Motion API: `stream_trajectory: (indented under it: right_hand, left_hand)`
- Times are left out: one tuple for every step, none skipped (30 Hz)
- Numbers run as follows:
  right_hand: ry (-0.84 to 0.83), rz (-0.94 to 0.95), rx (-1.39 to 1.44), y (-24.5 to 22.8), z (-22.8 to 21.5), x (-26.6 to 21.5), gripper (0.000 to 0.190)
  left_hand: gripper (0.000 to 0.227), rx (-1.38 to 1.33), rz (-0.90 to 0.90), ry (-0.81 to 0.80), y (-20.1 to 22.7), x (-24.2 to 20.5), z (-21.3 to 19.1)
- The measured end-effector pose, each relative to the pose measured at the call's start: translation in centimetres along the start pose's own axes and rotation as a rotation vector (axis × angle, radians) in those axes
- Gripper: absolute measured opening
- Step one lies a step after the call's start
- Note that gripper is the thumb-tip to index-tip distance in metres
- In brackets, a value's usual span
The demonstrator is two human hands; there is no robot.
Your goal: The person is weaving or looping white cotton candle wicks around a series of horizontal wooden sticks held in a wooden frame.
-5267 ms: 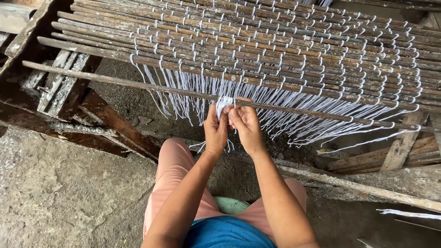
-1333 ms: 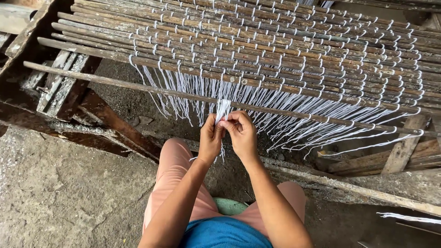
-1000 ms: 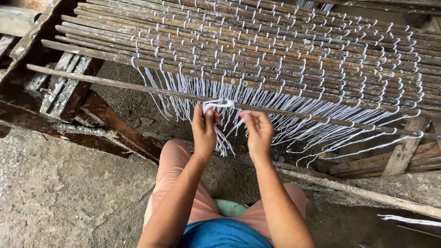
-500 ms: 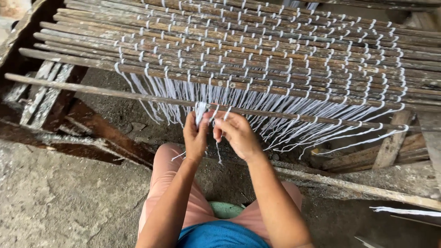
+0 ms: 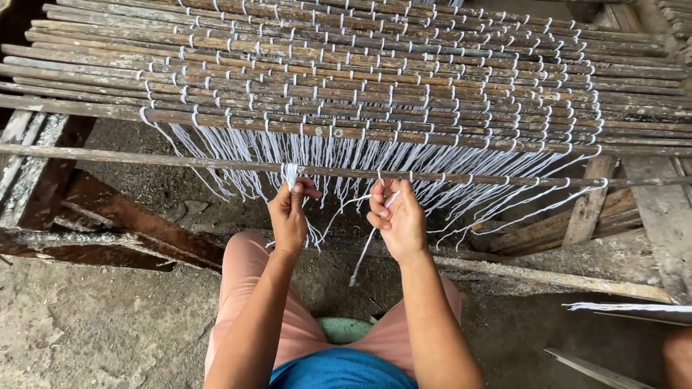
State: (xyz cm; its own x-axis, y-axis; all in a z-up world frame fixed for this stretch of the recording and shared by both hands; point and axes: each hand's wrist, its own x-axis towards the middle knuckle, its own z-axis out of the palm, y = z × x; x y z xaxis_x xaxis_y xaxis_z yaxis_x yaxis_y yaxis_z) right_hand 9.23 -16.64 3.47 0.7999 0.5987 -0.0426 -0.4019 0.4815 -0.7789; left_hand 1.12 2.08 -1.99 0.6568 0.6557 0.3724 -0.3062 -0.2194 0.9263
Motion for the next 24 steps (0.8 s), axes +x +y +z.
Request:
stream_trajectory:
  right_hand:
    - [-0.001, 0.001, -0.001, -0.1, -0.1, 0.1, 0.047]
    - [0.001, -0.002, -0.021, -0.1, -0.1, 0.3, 0.048]
    - [0.002, -0.004, -0.040, -0.1, -0.1, 0.4, 0.050]
    - [-0.001, -0.002, -0.040, 0.7, -0.2, 0.5, 0.050]
    - [-0.007, -0.029, -0.153, 1.5, -0.2, 0.6, 0.058]
    - [-0.014, -0.057, -0.265, 2.2, -0.2, 0.7, 0.067]
    - [-0.016, -0.058, -0.265, 4.6, -2.3, 1.0, 0.067]
    - [0.022, -0.077, -0.451, 7.0, -4.3, 1.3, 0.068]
    - [0.057, -0.098, -0.639, 9.3, -6.2, 1.8, 0.069]
    - [0.051, -0.102, -0.640, 11.7, -8.5, 1.6, 0.069]
    - [0.100, -0.098, -0.738, 14.2, -10.8, 1.4, 0.059]
    - [0.151, -0.095, -0.837, 16.7, -13.1, 1.2, 0.049]
    - [0.138, -0.089, -0.832, 20.1, -18.9, -0.8, 0.049]
    - [0.172, 0.119, -0.922, 23.0, -23.0, -1.2, 0.052]
    - [0.200, 0.326, -1.006, 26.2, -25.1, 0.9, 0.058]
    - [0.182, 0.328, -1.002, 24.2, -22.7, -0.9, 0.058]
    - [0.022, 0.623, -1.200, 22.0, -20.5, -2.7, 0.058]
    - [-0.154, 0.919, -1.384, 19.7, -18.5, -4.6, 0.058]
    - [-0.160, 0.912, -1.387, 19.3, -17.1, -3.7, 0.058]
    - [-0.396, 0.941, -1.350, 18.8, -15.7, -2.8, 0.049]
    - [-0.625, 0.969, -1.300, 18.3, -14.5, -2.3, 0.044]
    - [-0.626, 0.970, -1.302, 16.2, -10.6, -1.5, 0.044]
    - [-0.402, 0.657, -1.208, 13.9, -6.4, -1.0, 0.031]
    - [-0.185, 0.347, -1.094, 11.3, -2.0, -0.4, 0.020]
  left_hand:
    - [0.031, -0.001, 0.000, 0.001, 0.1, 0.1, 0.0]
    - [0.031, -0.003, 0.005, -0.005, 0.2, 0.1, 0.0]
    - [0.031, -0.004, 0.010, -0.009, 0.2, 0.1, -0.2]
    - [0.031, -0.003, 0.010, -0.005, 0.6, 0.1, -0.2]
    - [0.032, -0.024, 0.007, -0.012, 1.0, 0.1, -0.1]
    - [0.032, -0.044, 0.005, -0.019, 1.4, 0.2, -0.1]
    - [0.032, -0.044, 0.007, -0.018, 1.6, 0.2, -0.1]
    - [0.032, -0.048, 0.012, -0.031, 1.8, 0.2, -0.2]
    - [0.032, -0.052, 0.020, -0.041, 2.0, 0.4, -0.2]
    - [0.032, -0.053, 0.026, -0.037, 1.8, 0.4, -0.2]
    - [0.029, -0.069, 0.004, -0.047, 1.7, 0.3, -0.4]
    - [0.026, -0.085, -0.018, -0.058, 1.5, 0.2, -0.5]
    - [0.026, -0.075, -0.018, -0.048, 0.8, 0.1, -0.5]
    - [0.025, -0.075, -0.012, -0.055, 0.1, 0.0, -0.5]
    - [0.024, -0.072, -0.003, -0.060, -0.5, 0.1, -0.7]
    - [0.024, -0.058, -0.001, -0.048, 0.0, 0.1, -1.0]
    - [0.023, -0.056, 0.003, -0.073, 0.5, 0.0, -1.0]
    - [0.022, -0.053, 0.007, -0.099, 1.0, -0.1, -0.9]
    - [0.022, -0.050, 0.013, -0.094, 0.8, -0.2, -1.2]
    - [0.025, -0.079, 0.021, -0.109, 0.5, -0.2, -1.5]
    - [0.030, -0.112, 0.023, -0.126, 0.1, -0.6, -1.5]
    - [0.030, -0.113, 0.023, -0.124, -0.6, -0.3, -1.5]
    - [0.030, -0.113, 0.010, -0.084, -1.3, -0.5, -1.5]
    - [0.030, -0.114, -0.002, -0.044, -2.0, -0.7, -1.5]
